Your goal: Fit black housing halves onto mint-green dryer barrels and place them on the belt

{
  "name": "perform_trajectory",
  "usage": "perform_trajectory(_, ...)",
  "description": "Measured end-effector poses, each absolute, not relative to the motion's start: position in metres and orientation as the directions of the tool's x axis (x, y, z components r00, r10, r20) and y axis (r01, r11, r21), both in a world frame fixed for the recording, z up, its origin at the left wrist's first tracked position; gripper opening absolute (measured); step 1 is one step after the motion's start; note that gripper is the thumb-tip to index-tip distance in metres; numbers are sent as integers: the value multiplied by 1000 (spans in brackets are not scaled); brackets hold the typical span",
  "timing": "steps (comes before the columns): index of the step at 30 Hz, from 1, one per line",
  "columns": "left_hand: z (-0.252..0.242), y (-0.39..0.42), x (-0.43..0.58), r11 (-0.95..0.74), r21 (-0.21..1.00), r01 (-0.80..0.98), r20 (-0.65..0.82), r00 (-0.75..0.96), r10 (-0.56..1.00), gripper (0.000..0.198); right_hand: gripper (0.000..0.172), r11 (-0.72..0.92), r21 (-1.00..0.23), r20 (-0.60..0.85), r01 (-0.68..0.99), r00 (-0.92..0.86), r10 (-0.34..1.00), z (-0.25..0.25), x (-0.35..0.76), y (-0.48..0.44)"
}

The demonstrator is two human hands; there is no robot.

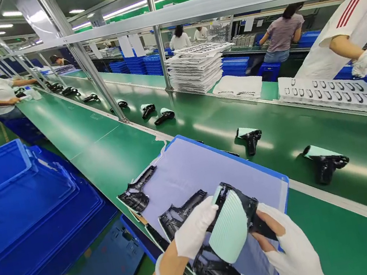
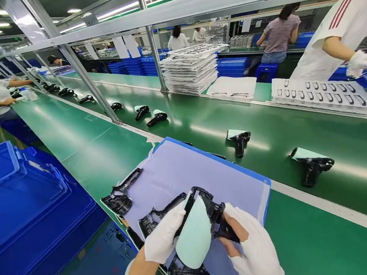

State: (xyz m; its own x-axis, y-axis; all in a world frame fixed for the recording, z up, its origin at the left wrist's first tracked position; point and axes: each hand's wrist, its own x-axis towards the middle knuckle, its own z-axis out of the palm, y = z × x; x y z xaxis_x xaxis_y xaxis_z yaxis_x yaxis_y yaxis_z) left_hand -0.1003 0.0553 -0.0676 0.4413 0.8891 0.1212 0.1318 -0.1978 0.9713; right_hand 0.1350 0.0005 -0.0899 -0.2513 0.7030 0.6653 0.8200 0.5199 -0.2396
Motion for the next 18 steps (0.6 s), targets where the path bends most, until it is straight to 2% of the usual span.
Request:
perform_trajectory(1,-63,54,-91,-59,998,19,43,471,881,51,40,524,-239,661,818,-258,705,-92,137,1)
perform_trajectory(3,-57,51,-76,183,971,-152,-77,529,845,58,40,514,-242,653,823,-254,714,-97,141,1)
perform_trajectory(5,-55,48,-67,256,948,-190,-112,553,826,64,40,494,-262,640,829,-234,732,-103,145,2)
perform_trajectory(7,-56,46,-65,251,952,-176,-109,568,816,67,38,481,-308,624,821,-207,753,-105,148,3)
perform_trajectory(8,-56,46,-66,234,957,-174,-92,580,810,70,36,480,-362,605,799,-191,773,-105,149,4)
perform_trajectory(10,-55,45,-69,139,980,-142,-23,612,791,79,27,443,-558,494,701,-148,857,-99,148,3)
perform_trajectory(11,-54,45,-71,64,992,-108,17,624,781,87,26,381,-694,387,611,-129,913,-95,146,2)
perform_trajectory(13,-49,45,-73,-116,993,-9,97,626,774,116,40,124,-923,75,364,-146,987,-85,139,-3)
perform_trajectory(15,-43,46,-72,-281,954,100,168,599,783,137,57,-154,-974,-192,168,-241,952,-79,131,-9)
perform_trajectory(16,-40,47,-70,-356,924,142,210,590,780,138,63,-234,-965,-259,119,-283,924,-78,127,-12)
perform_trajectory(18,-35,49,-65,-479,857,191,294,581,759,124,68,-265,-960,-280,92,-320,905,-80,121,-19)
